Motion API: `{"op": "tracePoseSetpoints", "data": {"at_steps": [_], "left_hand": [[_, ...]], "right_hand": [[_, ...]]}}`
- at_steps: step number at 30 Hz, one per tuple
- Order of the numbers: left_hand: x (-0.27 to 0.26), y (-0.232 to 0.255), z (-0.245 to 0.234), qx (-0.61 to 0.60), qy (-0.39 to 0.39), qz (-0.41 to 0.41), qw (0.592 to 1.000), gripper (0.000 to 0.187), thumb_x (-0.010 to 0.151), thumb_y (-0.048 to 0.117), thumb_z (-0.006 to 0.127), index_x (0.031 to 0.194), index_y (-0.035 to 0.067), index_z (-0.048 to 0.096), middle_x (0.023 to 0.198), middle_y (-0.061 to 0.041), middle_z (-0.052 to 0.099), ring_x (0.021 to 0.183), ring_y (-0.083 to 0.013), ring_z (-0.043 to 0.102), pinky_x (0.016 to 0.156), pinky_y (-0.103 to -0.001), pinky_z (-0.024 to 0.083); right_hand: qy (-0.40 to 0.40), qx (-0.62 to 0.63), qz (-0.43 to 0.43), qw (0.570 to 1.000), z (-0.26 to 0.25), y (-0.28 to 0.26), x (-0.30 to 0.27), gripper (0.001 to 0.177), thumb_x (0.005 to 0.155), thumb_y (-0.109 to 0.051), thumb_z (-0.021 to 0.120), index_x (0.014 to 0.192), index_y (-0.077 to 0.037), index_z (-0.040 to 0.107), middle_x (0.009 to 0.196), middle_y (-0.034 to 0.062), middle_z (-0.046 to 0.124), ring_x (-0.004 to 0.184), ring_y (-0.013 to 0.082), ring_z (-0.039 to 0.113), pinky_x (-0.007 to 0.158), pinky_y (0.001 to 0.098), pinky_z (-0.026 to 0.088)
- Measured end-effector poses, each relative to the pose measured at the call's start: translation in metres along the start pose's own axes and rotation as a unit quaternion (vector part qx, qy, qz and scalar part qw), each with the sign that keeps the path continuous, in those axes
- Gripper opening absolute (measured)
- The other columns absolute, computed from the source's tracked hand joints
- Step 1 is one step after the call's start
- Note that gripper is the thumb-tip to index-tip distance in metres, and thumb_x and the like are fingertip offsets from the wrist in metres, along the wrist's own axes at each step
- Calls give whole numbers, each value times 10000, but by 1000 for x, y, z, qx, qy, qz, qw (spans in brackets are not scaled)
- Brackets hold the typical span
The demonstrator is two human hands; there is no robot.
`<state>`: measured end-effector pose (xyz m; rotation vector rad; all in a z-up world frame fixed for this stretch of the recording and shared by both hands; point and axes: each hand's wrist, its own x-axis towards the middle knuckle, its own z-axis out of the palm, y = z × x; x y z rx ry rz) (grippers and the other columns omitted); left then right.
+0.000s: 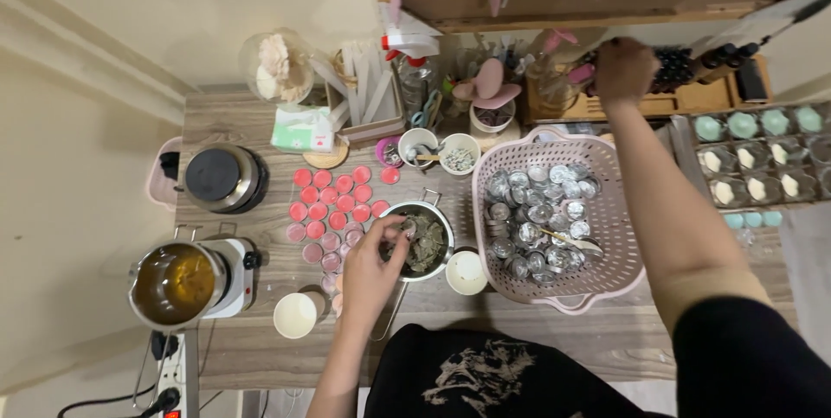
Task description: Preparing containers with wicks and pouring melted wax into them to create candles.
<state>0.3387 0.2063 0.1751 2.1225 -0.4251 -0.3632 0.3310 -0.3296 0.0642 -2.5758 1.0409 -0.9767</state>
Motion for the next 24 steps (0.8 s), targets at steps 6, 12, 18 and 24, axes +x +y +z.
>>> {"op": "tracePoseSetpoints", "data": {"at_steps": [6, 12, 18, 24], "left_hand": [[6, -19, 11, -10, 20, 63, 998, 217, 908, 151, 701, 1119, 104, 717, 885, -76, 758, 769, -197, 741, 641, -321, 550], [17, -12, 19, -2, -1, 61, 998, 137, 982, 179, 674, 995, 79, 767, 889, -100, 777, 777, -239, 745, 692, -342, 554], [26, 13, 28, -23, -12, 65, 998, 214, 898, 209, 698, 1044, 64, 758, 876, -104, 769, 763, -236, 741, 664, -347, 549], [27, 10, 51, -44, -49, 65, 996, 177, 999, 204, 653, 1031, 111, 800, 919, -81, 805, 814, -211, 760, 732, -319, 566]], "right_hand": [[132, 377, 50, 915, -73, -58, -55, 144, 1158, -124, 582, 1177, -2, 656, 997, 136, 702, 854, 236, 656, 780, 337, 515], [-22, 708, 408, 576, -127, -112, -134, 134, 1057, -101, 509, 1060, 20, 567, 889, 180, 713, 791, 244, 733, 754, 316, 639], [-130, 681, 540, 477, -165, -178, -166, 146, 1032, -73, 650, 1050, 70, 629, 954, 162, 702, 847, 188, 704, 763, 208, 622], [-177, 690, 534, 455, -178, -198, -170, 133, 991, -98, 658, 1023, 17, 599, 1000, 151, 680, 919, 202, 709, 829, 225, 615]]}}
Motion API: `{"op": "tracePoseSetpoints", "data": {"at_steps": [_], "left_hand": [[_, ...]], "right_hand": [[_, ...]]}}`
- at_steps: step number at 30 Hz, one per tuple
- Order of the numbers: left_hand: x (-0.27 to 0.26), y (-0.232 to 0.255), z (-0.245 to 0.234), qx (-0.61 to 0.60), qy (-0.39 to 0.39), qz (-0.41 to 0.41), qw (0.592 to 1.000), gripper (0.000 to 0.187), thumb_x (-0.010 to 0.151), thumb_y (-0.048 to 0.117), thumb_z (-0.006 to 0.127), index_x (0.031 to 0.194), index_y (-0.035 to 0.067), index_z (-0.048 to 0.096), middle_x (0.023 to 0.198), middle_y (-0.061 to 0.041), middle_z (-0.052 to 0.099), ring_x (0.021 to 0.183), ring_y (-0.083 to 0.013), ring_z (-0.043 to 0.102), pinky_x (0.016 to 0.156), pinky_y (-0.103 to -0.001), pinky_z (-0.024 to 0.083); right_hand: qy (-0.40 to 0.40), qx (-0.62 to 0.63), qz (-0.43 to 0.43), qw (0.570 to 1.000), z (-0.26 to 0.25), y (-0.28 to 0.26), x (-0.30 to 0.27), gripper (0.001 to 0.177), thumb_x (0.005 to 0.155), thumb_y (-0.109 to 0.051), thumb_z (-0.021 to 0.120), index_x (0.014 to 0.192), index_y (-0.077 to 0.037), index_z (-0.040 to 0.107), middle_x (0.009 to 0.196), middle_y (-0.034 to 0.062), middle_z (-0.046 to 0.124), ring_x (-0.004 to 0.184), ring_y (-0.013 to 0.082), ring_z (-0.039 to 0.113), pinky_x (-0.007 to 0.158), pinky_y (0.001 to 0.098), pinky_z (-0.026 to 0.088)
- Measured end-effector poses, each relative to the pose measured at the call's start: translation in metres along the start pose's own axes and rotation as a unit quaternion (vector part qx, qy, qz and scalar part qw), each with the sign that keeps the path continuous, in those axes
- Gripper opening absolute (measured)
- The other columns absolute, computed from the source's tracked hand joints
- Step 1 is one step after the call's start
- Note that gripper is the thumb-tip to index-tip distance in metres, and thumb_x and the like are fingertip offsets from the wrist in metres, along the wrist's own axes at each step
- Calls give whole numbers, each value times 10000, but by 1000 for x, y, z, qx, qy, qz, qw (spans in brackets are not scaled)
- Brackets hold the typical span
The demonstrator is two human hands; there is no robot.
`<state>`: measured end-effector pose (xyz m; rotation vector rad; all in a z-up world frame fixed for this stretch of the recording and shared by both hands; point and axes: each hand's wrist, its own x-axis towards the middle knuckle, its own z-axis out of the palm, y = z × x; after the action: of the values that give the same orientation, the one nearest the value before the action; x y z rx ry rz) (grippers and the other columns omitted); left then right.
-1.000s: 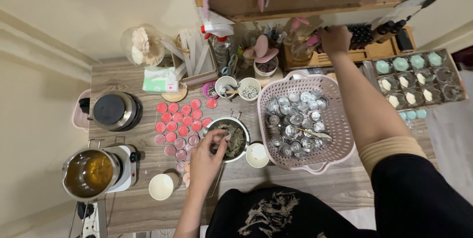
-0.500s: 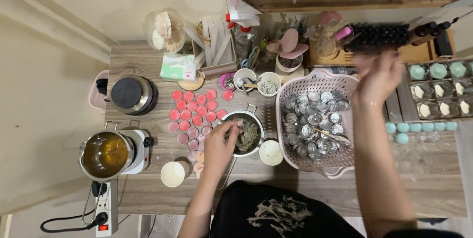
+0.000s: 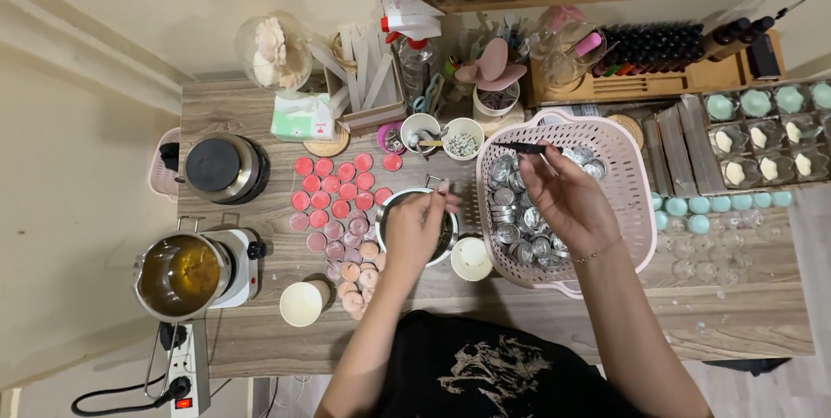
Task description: Preparing containers with wicks and pouring melted wax into them to create candles.
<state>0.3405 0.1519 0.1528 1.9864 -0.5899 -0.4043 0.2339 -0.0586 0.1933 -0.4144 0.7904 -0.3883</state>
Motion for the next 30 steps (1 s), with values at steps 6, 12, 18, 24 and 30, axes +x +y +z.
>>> {"op": "tracePoseSetpoints", "data": {"at_steps": [6, 12, 18, 24, 30], "left_hand": [[0, 36, -3, -138, -68, 32, 988, 605, 953, 140, 610, 1507, 158, 368, 1340, -94, 674, 1096, -216, 706, 950, -331, 545], [3, 56, 17, -266, -52, 108, 957, 764, 1027, 189, 508, 1665, 108, 97, 1661, -181, 380, 1458, -324, 494, 1140, -401, 420], [9, 69, 28, -229, 67, 129, 963, 625, 1121, 296, 363, 1672, 69, 174, 1652, -210, 432, 1519, -344, 463, 1255, -432, 321], [14, 60, 26, -100, 143, 114, 978, 410, 1090, 275, 459, 1442, 65, 461, 1454, -132, 613, 1417, -294, 545, 1181, -422, 389], [10, 37, 18, 16, 142, 116, 983, 217, 1042, 195, 595, 976, 97, 777, 1226, -26, 756, 1373, -286, 560, 1136, -408, 419]], "right_hand": [[11, -100, -30, 995, 25, 13, -22, 140, 985, -131, 606, 1012, -71, 483, 966, 153, 685, 972, 256, 725, 927, 331, 588], [-27, -178, -90, 980, 18, 26, -33, 100, 983, -144, 566, 1041, -64, 555, 913, 113, 710, 900, 253, 713, 887, 411, 587], [-121, -268, -151, 944, -10, 35, -32, 104, 1025, -140, 580, 1041, -41, 605, 872, 93, 690, 817, 210, 698, 815, 386, 589], [-72, -304, -193, 930, -13, -2, -17, 116, 1015, -164, 584, 1001, -52, 607, 835, 74, 701, 783, 175, 698, 840, 340, 592], [38, -576, -303, 758, -3, -41, 20, 121, 1020, -150, 586, 1076, -79, 668, 774, 51, 690, 597, 132, 568, 499, 257, 419]]}}
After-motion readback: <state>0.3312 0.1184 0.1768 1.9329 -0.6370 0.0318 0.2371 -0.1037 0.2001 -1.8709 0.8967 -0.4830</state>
